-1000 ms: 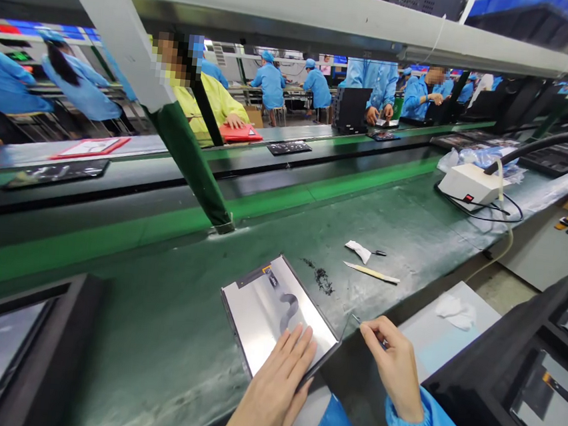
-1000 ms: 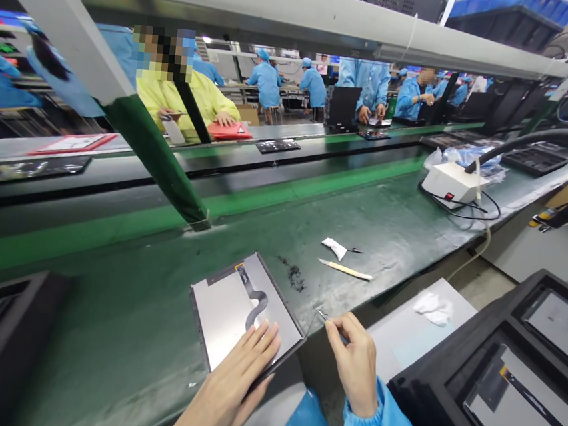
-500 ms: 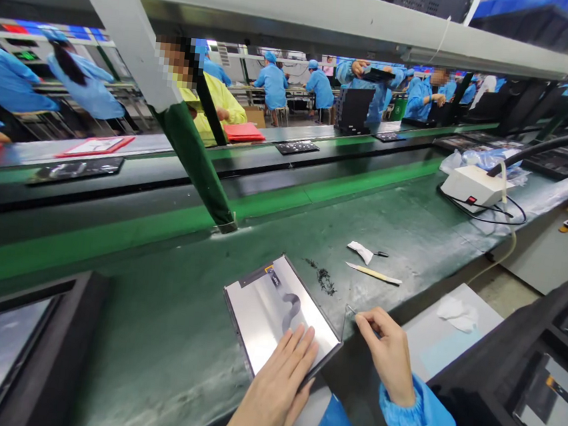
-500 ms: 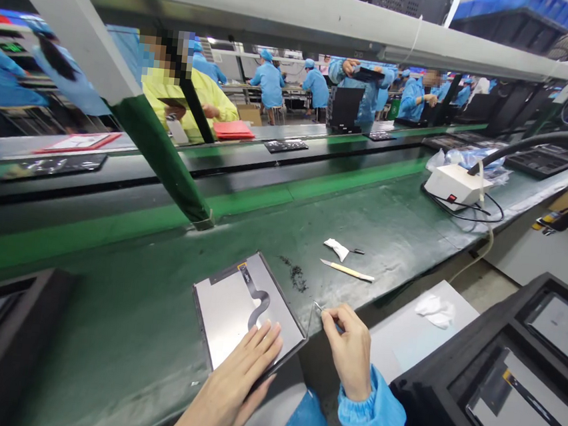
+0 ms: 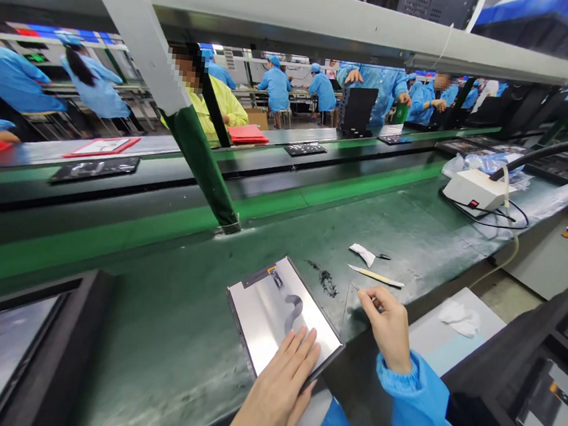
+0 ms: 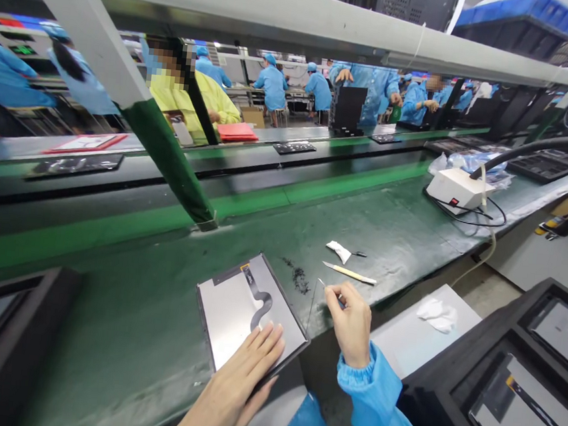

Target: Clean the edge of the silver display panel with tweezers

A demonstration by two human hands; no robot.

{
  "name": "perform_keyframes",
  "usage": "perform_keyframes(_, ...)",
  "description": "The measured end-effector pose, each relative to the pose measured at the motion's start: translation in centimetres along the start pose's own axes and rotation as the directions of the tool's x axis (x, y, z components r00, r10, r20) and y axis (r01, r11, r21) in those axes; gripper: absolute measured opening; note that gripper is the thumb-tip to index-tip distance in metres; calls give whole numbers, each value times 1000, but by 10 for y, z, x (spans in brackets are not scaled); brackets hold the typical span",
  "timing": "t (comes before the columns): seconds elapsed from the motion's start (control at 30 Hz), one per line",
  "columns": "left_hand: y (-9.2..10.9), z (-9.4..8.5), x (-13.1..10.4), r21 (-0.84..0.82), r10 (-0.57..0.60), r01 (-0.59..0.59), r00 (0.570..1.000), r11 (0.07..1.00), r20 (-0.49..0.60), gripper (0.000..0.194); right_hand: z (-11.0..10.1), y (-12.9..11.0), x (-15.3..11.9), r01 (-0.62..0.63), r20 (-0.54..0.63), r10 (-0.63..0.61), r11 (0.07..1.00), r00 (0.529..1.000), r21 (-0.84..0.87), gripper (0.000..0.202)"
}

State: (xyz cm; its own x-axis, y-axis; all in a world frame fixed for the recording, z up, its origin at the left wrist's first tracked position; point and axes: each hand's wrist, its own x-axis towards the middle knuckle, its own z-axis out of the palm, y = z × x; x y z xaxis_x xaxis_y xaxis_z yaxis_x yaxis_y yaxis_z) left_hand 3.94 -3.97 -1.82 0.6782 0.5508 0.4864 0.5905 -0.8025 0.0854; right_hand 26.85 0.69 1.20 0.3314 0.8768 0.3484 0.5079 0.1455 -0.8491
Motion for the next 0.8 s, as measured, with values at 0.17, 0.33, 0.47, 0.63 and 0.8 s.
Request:
perform_keyframes(0.17, 0, 3, -1, 1, 0, 0, 1000, 1000, -12, 51, 1, -5, 20, 8, -39, -8, 1000, 999, 11, 33)
perform_keyframes(0.33, 0, 3, -2, 4, -9, 9, 1000, 1000, 13, 49, -1, -12, 39, 4, -77, -3, 1000, 997, 19, 31)
perform_keyframes(0.47, 0, 2, -2, 23, -5, 4, 1000, 1000, 23, 47, 0, -15, 55, -2, -114, 5, 1000, 993, 26, 31)
perform_keyframes(0.63, -1, 4, -3, 15, -2, 2, 1000, 1000, 5, 48, 4, -21, 77, 14, -149, -9, 999, 989, 36, 32)
perform_keyframes(0.8, -1, 4, -3, 5, -1, 1, 1000, 1000, 5, 49, 9, -23, 100, 27, -187, -20, 999, 982, 33, 31)
